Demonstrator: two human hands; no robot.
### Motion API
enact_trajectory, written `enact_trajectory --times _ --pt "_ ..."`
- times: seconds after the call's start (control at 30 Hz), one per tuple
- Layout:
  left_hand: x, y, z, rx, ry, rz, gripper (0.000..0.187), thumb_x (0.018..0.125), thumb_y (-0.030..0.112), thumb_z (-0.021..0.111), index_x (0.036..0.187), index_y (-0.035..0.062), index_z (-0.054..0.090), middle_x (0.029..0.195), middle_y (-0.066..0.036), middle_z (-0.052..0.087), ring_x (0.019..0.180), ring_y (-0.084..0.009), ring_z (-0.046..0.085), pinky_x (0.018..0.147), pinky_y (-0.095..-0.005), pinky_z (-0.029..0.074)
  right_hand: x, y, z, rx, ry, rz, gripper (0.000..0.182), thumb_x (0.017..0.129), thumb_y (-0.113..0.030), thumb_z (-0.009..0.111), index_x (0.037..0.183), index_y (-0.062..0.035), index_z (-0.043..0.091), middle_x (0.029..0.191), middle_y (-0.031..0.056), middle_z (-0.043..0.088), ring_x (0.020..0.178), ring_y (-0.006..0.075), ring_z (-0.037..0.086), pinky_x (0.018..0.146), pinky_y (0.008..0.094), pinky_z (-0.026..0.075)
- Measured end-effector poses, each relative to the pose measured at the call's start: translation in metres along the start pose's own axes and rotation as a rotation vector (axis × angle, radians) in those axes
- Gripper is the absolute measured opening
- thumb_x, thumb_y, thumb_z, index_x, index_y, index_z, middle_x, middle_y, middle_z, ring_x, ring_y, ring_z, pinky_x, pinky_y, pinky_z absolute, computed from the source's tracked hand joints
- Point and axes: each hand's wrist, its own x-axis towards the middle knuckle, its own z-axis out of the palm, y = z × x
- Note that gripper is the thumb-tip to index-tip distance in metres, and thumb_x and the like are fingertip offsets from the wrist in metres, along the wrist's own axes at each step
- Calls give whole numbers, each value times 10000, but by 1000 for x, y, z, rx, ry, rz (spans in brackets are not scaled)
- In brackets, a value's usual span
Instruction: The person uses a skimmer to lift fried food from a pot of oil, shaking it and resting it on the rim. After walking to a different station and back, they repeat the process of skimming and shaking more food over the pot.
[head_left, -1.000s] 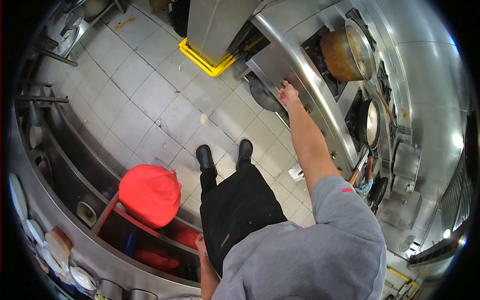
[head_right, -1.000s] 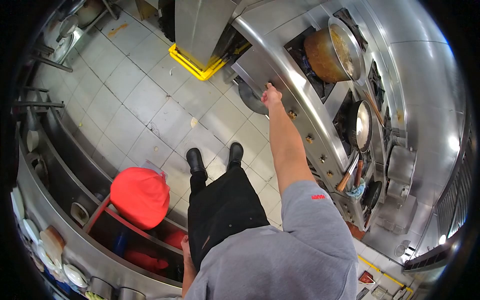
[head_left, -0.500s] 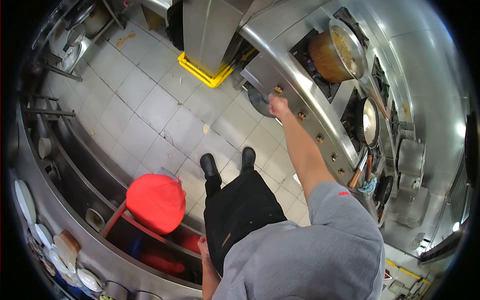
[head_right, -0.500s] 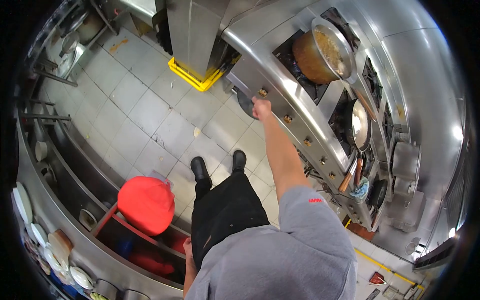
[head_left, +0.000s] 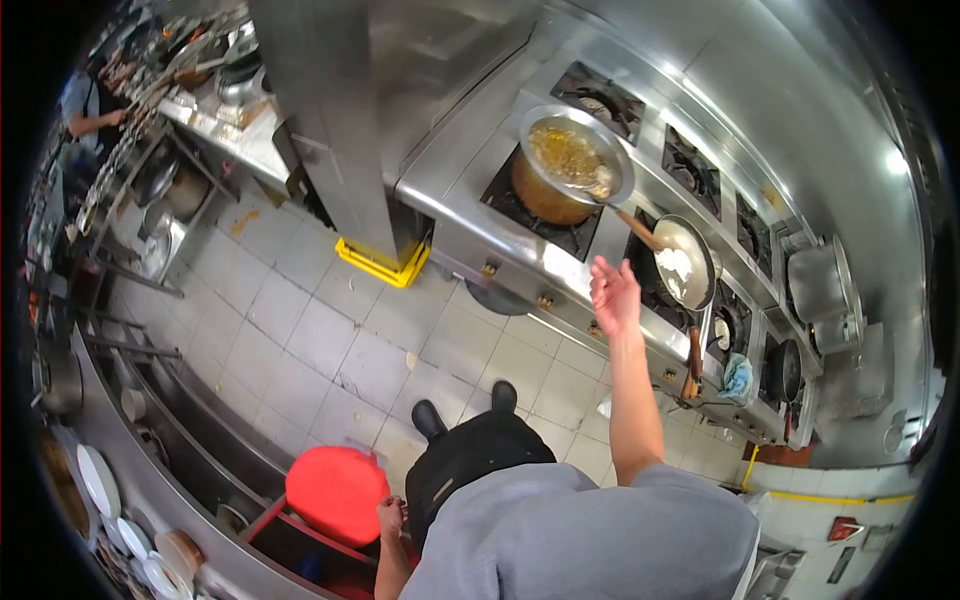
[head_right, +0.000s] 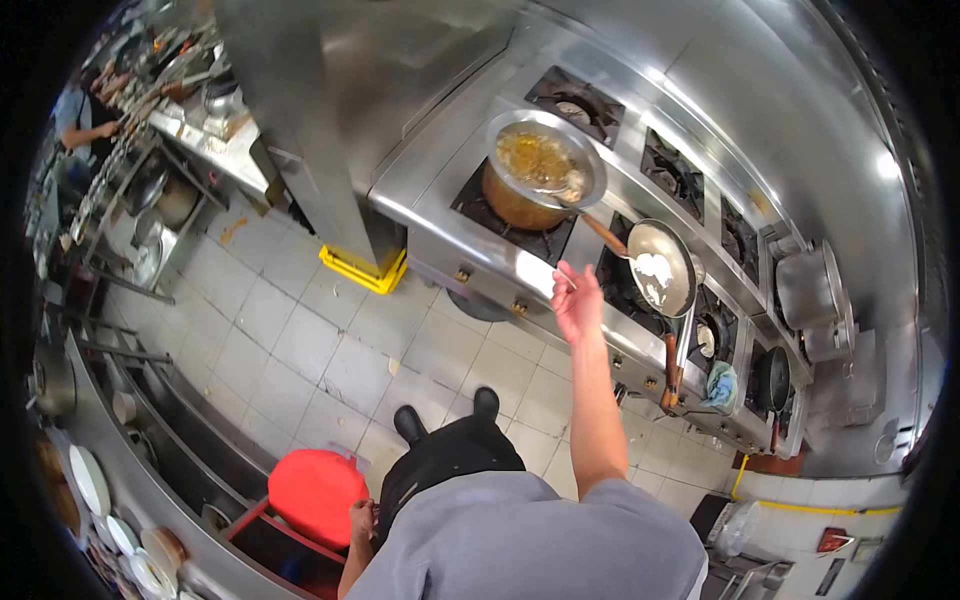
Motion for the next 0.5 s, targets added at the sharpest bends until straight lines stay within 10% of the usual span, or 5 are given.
enact_trajectory --times 0.27,0.5 --pt "47 72 30 151 -121 172 123 832 76 521 898 -17 569 693 -66 582 509 -136 533 413 -251 414 32 -106 25 233 -234 221 446 913 -258 499 1135 121 424 1088 256 543 817 186 622 625 225 570" --pt "77 127 86 274 -150 302 137 835 83 523 929 -5 570 766 -76 599 622 -135 575 480 -265 444 26 -141 24 -382 -238 244 255 823 -6 447 1064 79 453 917 99 540 580 53 420 409 175 323"
